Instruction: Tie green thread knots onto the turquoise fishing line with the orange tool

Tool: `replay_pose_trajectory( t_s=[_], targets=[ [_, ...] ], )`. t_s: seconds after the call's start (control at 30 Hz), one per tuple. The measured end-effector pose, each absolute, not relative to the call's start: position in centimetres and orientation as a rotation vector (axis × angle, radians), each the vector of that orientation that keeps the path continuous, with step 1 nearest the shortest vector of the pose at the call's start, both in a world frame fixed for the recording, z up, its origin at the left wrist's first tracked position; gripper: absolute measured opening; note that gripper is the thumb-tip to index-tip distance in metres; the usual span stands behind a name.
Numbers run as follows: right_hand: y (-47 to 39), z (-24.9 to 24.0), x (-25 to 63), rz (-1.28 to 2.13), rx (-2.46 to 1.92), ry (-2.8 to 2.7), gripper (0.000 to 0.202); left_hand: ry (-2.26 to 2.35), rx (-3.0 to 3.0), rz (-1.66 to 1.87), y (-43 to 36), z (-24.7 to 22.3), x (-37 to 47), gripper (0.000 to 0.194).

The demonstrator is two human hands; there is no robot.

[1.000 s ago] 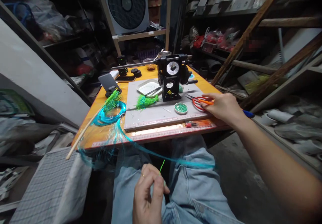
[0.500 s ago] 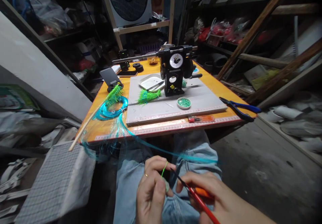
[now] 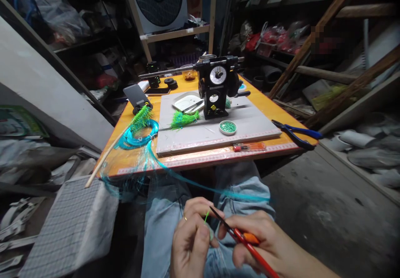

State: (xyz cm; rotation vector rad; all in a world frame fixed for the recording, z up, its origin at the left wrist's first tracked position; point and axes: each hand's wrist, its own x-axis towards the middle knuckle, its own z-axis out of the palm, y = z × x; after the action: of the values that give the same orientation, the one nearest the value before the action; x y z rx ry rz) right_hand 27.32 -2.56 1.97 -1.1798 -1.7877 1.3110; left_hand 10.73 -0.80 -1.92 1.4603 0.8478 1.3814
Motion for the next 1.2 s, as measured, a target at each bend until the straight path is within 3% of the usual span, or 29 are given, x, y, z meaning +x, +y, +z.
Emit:
replay_pose_trajectory(
  t_s=[0.13,0.2,0.27,0.33,0.57,0.7,0.83,0.93,1.0,1.1,1.2],
  targets=[
    [-0.5,2.5,30.1,1.109,-1.249,-1.893,0.025,0.852,1.434,1.334,-0.7,-1.4,10.4,0.037],
    [2.1,3.6,32.5,0.689,-1.436,-1.990,0.026,0.853,1.416,1.310,-0.6,-1.2,10.3,0.037],
    [5.5,4.7,35.1,0.023,-1.743,-2.081,0.037,0.834,1.401,1.308,-0.6,-1.1,10.3,0.037],
    [9.0,5.5,37.5,-0.218,-1.877,-2.023,0.047,0.805,1.388,1.320,-0.6,-1.1,10.4,0.037],
    [12.0,5.2,39.6,-0.380,-1.827,-2.074,0.030,0.818,1.271,1.353,-0.6,-1.3,10.5,0.037],
    [8.8,3.8,38.4,-0.295,-1.643,-2.257,0.018,0.848,1.224,1.338,-0.4,-1.4,10.5,0.038],
    [5.8,2.6,37.4,-0.265,-1.571,-2.335,0.027,0.813,1.222,1.336,-0.3,-1.6,10.8,0.037],
    [3.3,2.7,35.6,-0.109,-1.486,-2.349,0.022,0.764,1.254,1.318,-0.2,-1.7,10.9,0.037],
    [1.4,2.8,33.8,0.304,-1.394,-2.266,0.016,0.738,1.288,1.296,-0.2,-1.8,10.9,0.037],
    [-0.9,2.2,30.8,1.183,-1.285,-1.871,0.017,0.703,1.326,1.261,-0.3,-2.1,10.9,0.036],
    [-1.8,0.3,28.1,1.703,-1.120,-1.276,0.039,0.679,1.349,1.257,-0.5,-2.5,11.0,0.036]
  ],
)
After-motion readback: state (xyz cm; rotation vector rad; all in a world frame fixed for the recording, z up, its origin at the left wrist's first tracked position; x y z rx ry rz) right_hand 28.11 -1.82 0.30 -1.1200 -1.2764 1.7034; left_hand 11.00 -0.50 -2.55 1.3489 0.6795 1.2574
